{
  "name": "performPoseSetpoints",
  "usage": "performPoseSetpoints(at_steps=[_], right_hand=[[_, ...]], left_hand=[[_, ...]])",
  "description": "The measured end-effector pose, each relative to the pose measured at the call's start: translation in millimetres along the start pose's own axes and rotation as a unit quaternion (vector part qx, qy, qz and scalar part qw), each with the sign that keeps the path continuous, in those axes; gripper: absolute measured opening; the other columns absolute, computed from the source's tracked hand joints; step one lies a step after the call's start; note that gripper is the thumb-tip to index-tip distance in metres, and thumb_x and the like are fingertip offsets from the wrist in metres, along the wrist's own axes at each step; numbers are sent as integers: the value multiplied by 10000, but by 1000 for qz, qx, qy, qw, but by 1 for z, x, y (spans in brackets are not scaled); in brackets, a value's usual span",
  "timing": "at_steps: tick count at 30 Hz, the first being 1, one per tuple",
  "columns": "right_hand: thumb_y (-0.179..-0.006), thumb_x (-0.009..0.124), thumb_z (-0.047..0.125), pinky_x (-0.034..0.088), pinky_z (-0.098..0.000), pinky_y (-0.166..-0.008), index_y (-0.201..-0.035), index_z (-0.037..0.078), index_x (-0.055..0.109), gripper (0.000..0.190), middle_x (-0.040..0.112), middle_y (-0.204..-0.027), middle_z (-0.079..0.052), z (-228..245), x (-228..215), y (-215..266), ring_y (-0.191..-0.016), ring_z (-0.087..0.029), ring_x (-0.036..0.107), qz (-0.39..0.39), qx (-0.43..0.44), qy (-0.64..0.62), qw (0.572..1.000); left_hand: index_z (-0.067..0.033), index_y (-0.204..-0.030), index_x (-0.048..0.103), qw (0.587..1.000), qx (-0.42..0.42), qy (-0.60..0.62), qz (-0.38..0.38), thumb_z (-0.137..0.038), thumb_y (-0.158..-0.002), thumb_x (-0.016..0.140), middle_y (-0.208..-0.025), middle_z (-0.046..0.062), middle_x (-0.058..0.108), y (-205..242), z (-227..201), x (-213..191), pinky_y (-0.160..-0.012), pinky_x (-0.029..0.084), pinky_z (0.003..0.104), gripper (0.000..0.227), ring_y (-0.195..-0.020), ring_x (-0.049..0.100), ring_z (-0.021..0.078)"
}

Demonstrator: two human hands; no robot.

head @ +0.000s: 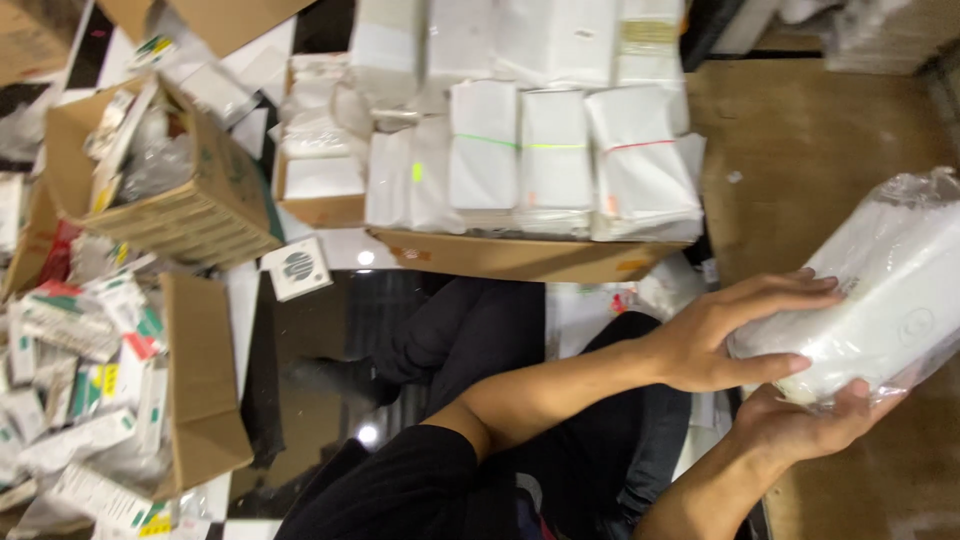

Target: The person sits on the floor and repeatedly picks up white wrapped packages from a cardboard box, secures them with rubber bands, and places them on a nearby wooden surface. The person continues this process, moving multiple packages from the box to the surface.

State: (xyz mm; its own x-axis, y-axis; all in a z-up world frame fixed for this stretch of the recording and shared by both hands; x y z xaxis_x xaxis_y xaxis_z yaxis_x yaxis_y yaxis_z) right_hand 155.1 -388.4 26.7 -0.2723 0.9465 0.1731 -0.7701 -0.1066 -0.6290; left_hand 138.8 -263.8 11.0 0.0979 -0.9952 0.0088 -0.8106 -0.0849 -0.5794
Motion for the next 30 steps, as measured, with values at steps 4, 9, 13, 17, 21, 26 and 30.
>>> performPoseSetpoints(at_steps=[4, 9, 13, 17, 21, 26, 30], right_hand=[[-670, 716, 446, 679, -419, -1030, -1689, 172, 320, 1127, 548, -1523, -116, -41, 45, 9, -1348, -283, 645, -155, 241, -200, 937], [-996, 504, 330, 431, -660, -1250, -1559, 135, 349, 616, 359, -1562, -181, -1, 170, -14, -1498, -435, 392, 114, 87, -131, 981], [-975, 551, 105, 467, -558, -1184, -1458, 143, 458, 494, 450, -1446, -113, -17, 241, -25, -1351, -340, 461, 133, 94, -136, 977], [-1009, 604, 41, 343, -610, -1137, -1491, 105, 454, 509, 423, -1461, -162, -38, 299, -34, -1401, -366, 359, 154, 78, 37, 984], [-1052, 612, 109, 449, -566, -982, -1280, -12, 608, 258, 604, -1239, -204, -8, 328, -26, -1153, -468, 582, 206, -92, 273, 935], [-1082, 547, 122, 436, -498, -996, -1264, -26, 615, 244, 588, -1221, -170, -16, 319, -23, -1139, -391, 566, 169, -137, 330, 919], [-1033, 659, 60, 434, -527, -1014, -1304, -66, 572, 312, 553, -1252, -214, -3, 312, -26, -1168, -433, 561, 158, -205, 274, 926]], left_hand=[[-275, -1540, 437, 990, -27, -138, 33, -431, -1001, 661, -1511, 17, 615, 29, -68, -102, -1183, 615, 388, 604, -1342, 696, 220], [-82, -1098, 705, 827, -64, -384, -406, -16, -906, 667, -896, 4, 662, 104, -94, -312, -632, 468, 245, 207, -687, 552, 114], [-92, -1272, 669, 743, -234, -505, -372, -297, -945, 682, -1135, 66, 614, 137, -44, -388, -719, 557, 337, 386, -846, 664, 214], [-114, -1195, 719, 701, -282, -568, -325, -252, -957, 711, -1071, 54, 662, 143, -14, -400, -731, 611, 424, 275, -918, 713, 258], [-145, -1022, 749, 662, -241, -623, -340, -167, -969, 694, -986, 4, 663, 144, -18, -392, -673, 606, 352, 79, -853, 697, 201], [-188, -1093, 719, 652, -232, -636, -341, -155, -994, 661, -978, -16, 666, 140, -23, -388, -700, 607, 341, 119, -876, 690, 183], [-128, -1092, 725, 723, -90, -529, -434, -80, -898, 785, -862, 45, 738, 126, -75, -378, -658, 554, 337, 208, -739, 689, 217]])
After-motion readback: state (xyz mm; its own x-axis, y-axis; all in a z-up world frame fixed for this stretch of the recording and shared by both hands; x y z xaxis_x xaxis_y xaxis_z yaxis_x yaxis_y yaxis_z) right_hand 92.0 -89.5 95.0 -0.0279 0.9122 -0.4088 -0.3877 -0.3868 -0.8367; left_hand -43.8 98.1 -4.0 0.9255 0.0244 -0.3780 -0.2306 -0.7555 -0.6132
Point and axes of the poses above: each hand's wrist, its own y-axis away from the middle knuckle, its own x-axis out of the palm, z = x × y, the point moved 9 cm from there along -y, towards the middle knuckle
